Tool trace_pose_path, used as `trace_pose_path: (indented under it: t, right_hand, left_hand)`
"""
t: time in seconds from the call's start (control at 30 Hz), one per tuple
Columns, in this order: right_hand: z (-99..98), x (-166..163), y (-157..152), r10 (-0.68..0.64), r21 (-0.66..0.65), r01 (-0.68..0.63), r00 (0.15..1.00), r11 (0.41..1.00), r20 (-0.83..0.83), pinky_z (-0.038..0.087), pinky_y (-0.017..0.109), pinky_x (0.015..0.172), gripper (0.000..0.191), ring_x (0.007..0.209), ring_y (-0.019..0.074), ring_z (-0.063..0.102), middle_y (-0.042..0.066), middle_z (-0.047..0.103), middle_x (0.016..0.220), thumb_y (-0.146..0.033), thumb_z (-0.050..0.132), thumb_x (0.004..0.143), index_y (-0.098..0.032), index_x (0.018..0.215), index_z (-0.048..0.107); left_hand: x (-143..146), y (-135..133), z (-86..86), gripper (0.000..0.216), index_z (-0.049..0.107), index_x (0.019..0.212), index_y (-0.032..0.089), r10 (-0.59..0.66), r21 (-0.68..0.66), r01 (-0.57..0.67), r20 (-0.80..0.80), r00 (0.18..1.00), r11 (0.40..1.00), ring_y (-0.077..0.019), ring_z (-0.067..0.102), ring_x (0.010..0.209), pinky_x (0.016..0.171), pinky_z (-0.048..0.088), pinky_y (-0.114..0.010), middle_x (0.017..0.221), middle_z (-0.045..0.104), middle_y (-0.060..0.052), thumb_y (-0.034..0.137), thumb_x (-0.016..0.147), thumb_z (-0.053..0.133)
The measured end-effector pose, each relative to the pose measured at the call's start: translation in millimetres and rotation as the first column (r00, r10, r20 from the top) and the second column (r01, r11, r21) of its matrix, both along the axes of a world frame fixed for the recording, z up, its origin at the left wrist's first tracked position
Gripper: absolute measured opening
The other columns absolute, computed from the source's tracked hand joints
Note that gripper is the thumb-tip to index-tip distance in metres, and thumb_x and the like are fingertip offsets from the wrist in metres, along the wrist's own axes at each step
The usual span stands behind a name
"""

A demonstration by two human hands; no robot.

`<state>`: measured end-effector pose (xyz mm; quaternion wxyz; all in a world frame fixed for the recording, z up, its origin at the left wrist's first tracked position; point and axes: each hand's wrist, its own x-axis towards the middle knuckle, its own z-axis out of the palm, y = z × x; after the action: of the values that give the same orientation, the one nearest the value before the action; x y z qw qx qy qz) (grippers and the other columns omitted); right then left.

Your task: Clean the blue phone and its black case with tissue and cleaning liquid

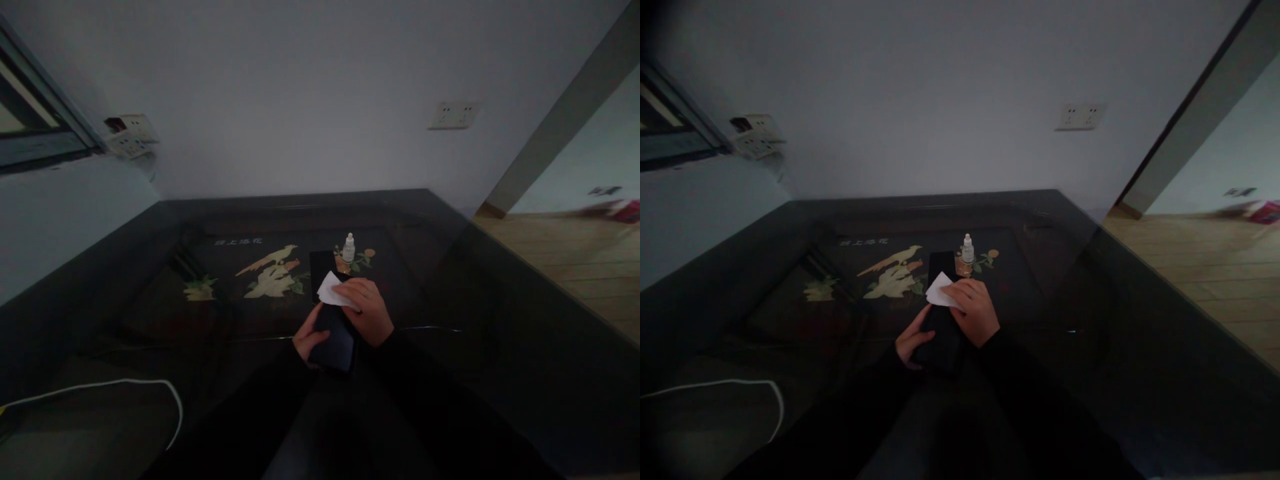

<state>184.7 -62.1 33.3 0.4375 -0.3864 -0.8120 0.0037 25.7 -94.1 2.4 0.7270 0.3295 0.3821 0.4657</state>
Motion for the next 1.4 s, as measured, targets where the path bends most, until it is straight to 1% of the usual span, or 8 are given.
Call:
trace_pose_path:
  t: [0.1,0.27,0.5,0.67,0.8,0.97,1.1,1.4]
  right_hand:
    - [0.6,8,-1,0.091,0.035,-0.091,0.996,0.995,0.016,0.035,0.044,0.097,0.021,0.1,0.0183,0.053,0.002,0.064,0.097,-0.013,0.055,0.078,-0.024,0.094,0.062]
    - [4.9,21,-1,0.176,0.049,-0.181,0.98,0.982,0.094,0.032,0.046,0.1,0.028,0.105,0.0169,0.052,0.005,0.06,0.106,-0.012,0.052,0.079,-0.022,0.103,0.059]
    - [3.8,29,1,0.135,0.096,-0.154,0.975,0.983,0.176,0.037,0.046,0.097,0.026,0.091,0.0183,0.054,0.003,0.061,0.087,-0.009,0.05,0.078,-0.022,0.097,0.062]
    - [23.2,34,-10,-0.021,0.071,0.031,0.99,0.997,-0.138,0.047,0.038,0.086,0.02,0.098,0.0193,0.056,0.006,0.06,0.099,-0.015,0.05,0.082,-0.023,0.095,0.063]
    - [31.1,40,-11,-0.189,-0.048,0.184,0.918,0.982,-0.35,0.048,0.038,0.085,0.017,0.096,0.0186,0.059,0.005,0.063,0.103,-0.017,0.048,0.084,-0.022,0.094,0.062]
    - [19.6,38,-7,-0.055,0.061,0.061,0.994,0.996,-0.093,0.047,0.037,0.087,0.027,0.099,0.0189,0.056,0.005,0.065,0.107,-0.01,0.048,0.082,-0.021,0.102,0.063]
    - [17.7,36,-8,-0.032,0.094,0.032,0.999,0.995,-0.001,0.048,0.037,0.084,0.031,0.098,0.0192,0.055,0.003,0.064,0.108,-0.009,0.047,0.082,-0.023,0.104,0.063]
    - [14.8,38,-4,-0.023,0.003,0.023,0.999,1.0,0.049,0.048,0.034,0.079,0.033,0.093,0.0201,0.051,0.003,0.066,0.098,-0.008,0.051,0.077,-0.024,0.103,0.064]
  left_hand:
    - [-2,-2,-3.2,0.079,0.042,0.129,0.017,-0.056,0.056,0.054,0.028,0.998,0.997,-0.027,0.041,0.121,0.101,0.029,-0.035,0.13,0.048,-0.006,0.021,0.055,0.068]
    - [-1,-2,-4.0,0.067,0.051,0.122,0.02,-0.105,0.127,0.097,0.06,0.993,0.987,-0.0257,0.041,0.121,0.102,0.027,-0.034,0.128,0.051,-0.003,0.019,0.057,0.066]
    - [-5,-2,0.2,0.083,0.036,0.134,0.018,-0.194,-0.012,0.194,0.041,0.98,0.981,-0.0268,0.048,0.113,0.095,0.034,-0.034,0.125,0.053,-0.007,0.019,0.056,0.066]
    - [-7,-2,23.8,0.095,0.013,0.138,0.037,-0.286,-0.208,0.341,0.254,0.924,0.917,-0.0336,0.044,0.116,0.087,0.038,-0.056,0.138,0.037,-0.005,0.023,0.059,0.064]
    - [-5,-4,34.5,0.094,0.015,0.134,0.042,-0.271,-0.266,0.353,0.299,0.915,0.897,-0.0365,0.04,0.117,0.078,0.04,-0.063,0.142,0.028,-0.003,0.022,0.056,0.064]
    - [-11,-4,24.6,0.077,0.028,0.129,0.044,-0.262,-0.29,0.358,0.321,0.91,0.888,-0.0364,0.041,0.117,0.081,0.037,-0.064,0.138,0.033,-0.002,0.021,0.063,0.059]
    - [-11,-3,21.6,0.069,0.035,0.128,0.037,-0.25,-0.2,0.332,0.348,0.903,0.922,-0.0353,0.039,0.117,0.08,0.04,-0.062,0.138,0.033,-0.003,0.016,0.065,0.053]
    - [-10,-3,19.9,0.079,0.02,0.135,0.039,-0.278,-0.207,0.36,0.342,0.898,0.91,-0.0331,0.049,0.107,0.077,0.04,-0.064,0.139,0.034,-0.004,0.017,0.067,0.053]
